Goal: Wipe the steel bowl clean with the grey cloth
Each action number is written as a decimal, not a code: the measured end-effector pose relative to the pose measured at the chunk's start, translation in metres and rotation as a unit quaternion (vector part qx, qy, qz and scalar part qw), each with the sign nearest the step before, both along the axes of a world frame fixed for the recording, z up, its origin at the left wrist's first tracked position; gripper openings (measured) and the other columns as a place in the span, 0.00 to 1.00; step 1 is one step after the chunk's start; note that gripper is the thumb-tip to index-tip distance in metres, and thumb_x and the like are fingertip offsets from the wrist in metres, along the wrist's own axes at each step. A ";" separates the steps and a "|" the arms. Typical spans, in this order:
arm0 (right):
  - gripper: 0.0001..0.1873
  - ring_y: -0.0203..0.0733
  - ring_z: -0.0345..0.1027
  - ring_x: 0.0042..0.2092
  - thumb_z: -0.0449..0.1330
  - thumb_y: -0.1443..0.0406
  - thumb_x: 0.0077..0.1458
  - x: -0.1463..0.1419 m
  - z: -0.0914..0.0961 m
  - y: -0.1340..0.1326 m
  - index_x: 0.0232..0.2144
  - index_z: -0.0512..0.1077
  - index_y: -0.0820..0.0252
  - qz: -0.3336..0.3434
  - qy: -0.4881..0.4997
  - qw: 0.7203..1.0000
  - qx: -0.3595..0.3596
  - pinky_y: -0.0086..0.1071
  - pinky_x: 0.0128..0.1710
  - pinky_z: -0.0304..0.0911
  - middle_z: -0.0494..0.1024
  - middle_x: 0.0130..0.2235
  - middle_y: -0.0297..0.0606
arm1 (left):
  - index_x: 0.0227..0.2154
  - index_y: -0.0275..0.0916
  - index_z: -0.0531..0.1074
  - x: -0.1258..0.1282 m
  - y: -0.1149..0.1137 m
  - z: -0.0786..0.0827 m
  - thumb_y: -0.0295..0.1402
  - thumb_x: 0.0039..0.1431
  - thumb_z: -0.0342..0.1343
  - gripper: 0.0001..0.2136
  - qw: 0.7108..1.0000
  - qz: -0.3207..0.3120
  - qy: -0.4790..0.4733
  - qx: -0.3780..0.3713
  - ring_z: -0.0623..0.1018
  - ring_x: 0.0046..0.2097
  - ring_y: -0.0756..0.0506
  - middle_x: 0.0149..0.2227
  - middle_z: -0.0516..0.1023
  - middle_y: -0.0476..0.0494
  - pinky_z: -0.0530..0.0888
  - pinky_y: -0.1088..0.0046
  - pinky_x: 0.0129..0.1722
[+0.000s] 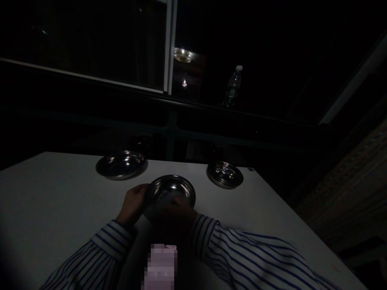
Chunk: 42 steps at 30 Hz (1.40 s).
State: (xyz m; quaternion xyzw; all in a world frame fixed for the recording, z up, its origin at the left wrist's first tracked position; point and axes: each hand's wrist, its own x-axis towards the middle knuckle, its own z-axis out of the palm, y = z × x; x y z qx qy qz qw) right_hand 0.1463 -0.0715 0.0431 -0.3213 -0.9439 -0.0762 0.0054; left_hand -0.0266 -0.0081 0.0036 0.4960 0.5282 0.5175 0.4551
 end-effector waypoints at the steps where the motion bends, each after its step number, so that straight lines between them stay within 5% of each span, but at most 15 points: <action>1: 0.13 0.43 0.61 0.47 0.49 0.69 0.58 0.007 0.000 -0.003 0.43 0.69 0.56 0.007 -0.004 1.000 0.003 0.42 0.48 0.56 0.73 0.44 0.39 | 0.32 0.32 0.76 0.000 0.001 -0.001 0.36 0.46 0.50 0.15 1.000 0.001 0.003 0.001 0.77 0.34 0.43 0.31 0.80 0.39 0.70 0.71 0.32; 11: 0.13 0.40 0.63 0.43 0.47 0.69 0.60 0.014 -0.020 -0.007 0.42 0.69 0.58 0.011 0.013 0.999 0.052 0.37 0.43 0.57 0.74 0.41 0.39 | 0.32 0.32 0.76 0.000 0.003 -0.002 0.38 0.47 0.49 0.16 0.999 0.020 0.043 0.020 0.76 0.34 0.42 0.30 0.80 0.39 0.70 0.70 0.32; 17: 0.14 0.45 0.64 0.42 0.48 0.70 0.58 0.082 -0.001 -0.015 0.43 0.70 0.61 -0.131 0.077 0.988 0.036 0.43 0.42 0.58 0.74 0.40 0.45 | 0.33 0.32 0.76 -0.001 0.006 -0.003 0.39 0.49 0.49 0.17 0.998 0.016 0.054 0.022 0.76 0.33 0.42 0.31 0.79 0.39 0.70 0.70 0.32; 22: 0.14 0.47 0.63 0.46 0.50 0.67 0.55 0.117 0.015 -0.003 0.42 0.71 0.60 -0.235 0.273 0.933 0.018 0.44 0.48 0.57 0.73 0.43 0.45 | 0.32 0.31 0.75 0.000 0.005 -0.002 0.39 0.49 0.49 0.17 0.998 0.026 0.056 0.013 0.76 0.33 0.42 0.31 0.79 0.39 0.70 0.70 0.32; 27: 0.16 0.43 0.67 0.44 0.48 0.60 0.54 0.128 0.020 0.004 0.39 0.71 0.60 -0.326 0.447 0.833 -0.035 0.40 0.47 0.60 0.75 0.39 0.41 | 0.35 0.32 0.76 0.001 0.003 -0.001 0.39 0.48 0.50 0.18 0.999 0.027 0.047 0.006 0.77 0.35 0.42 0.36 0.79 0.38 0.70 0.70 0.33; 36: 0.15 0.38 0.69 0.28 0.51 0.56 0.46 0.133 -0.020 -0.021 0.31 0.66 0.62 -0.440 0.587 0.648 -0.204 0.32 0.29 0.66 0.73 0.26 0.38 | 0.35 0.31 0.76 0.002 0.002 -0.001 0.39 0.47 0.51 0.18 1.000 0.022 0.013 -0.003 0.77 0.38 0.41 0.36 0.79 0.36 0.71 0.67 0.37; 39: 0.12 0.37 0.69 0.26 0.50 0.59 0.45 0.130 -0.037 -0.036 0.30 0.65 0.61 -0.474 0.568 0.628 -0.242 0.32 0.27 0.66 0.73 0.25 0.37 | 0.36 0.31 0.75 0.001 0.002 -0.002 0.39 0.46 0.52 0.18 1.000 0.019 0.004 -0.005 0.77 0.38 0.41 0.38 0.79 0.36 0.71 0.67 0.37; 42: 0.11 0.38 0.68 0.23 0.49 0.62 0.45 0.136 -0.045 -0.048 0.30 0.66 0.62 -0.505 0.516 0.642 -0.258 0.32 0.23 0.65 0.72 0.23 0.37 | 0.36 0.32 0.75 0.002 0.002 -0.003 0.40 0.47 0.51 0.19 1.000 0.013 0.002 -0.010 0.76 0.39 0.41 0.39 0.79 0.36 0.70 0.68 0.37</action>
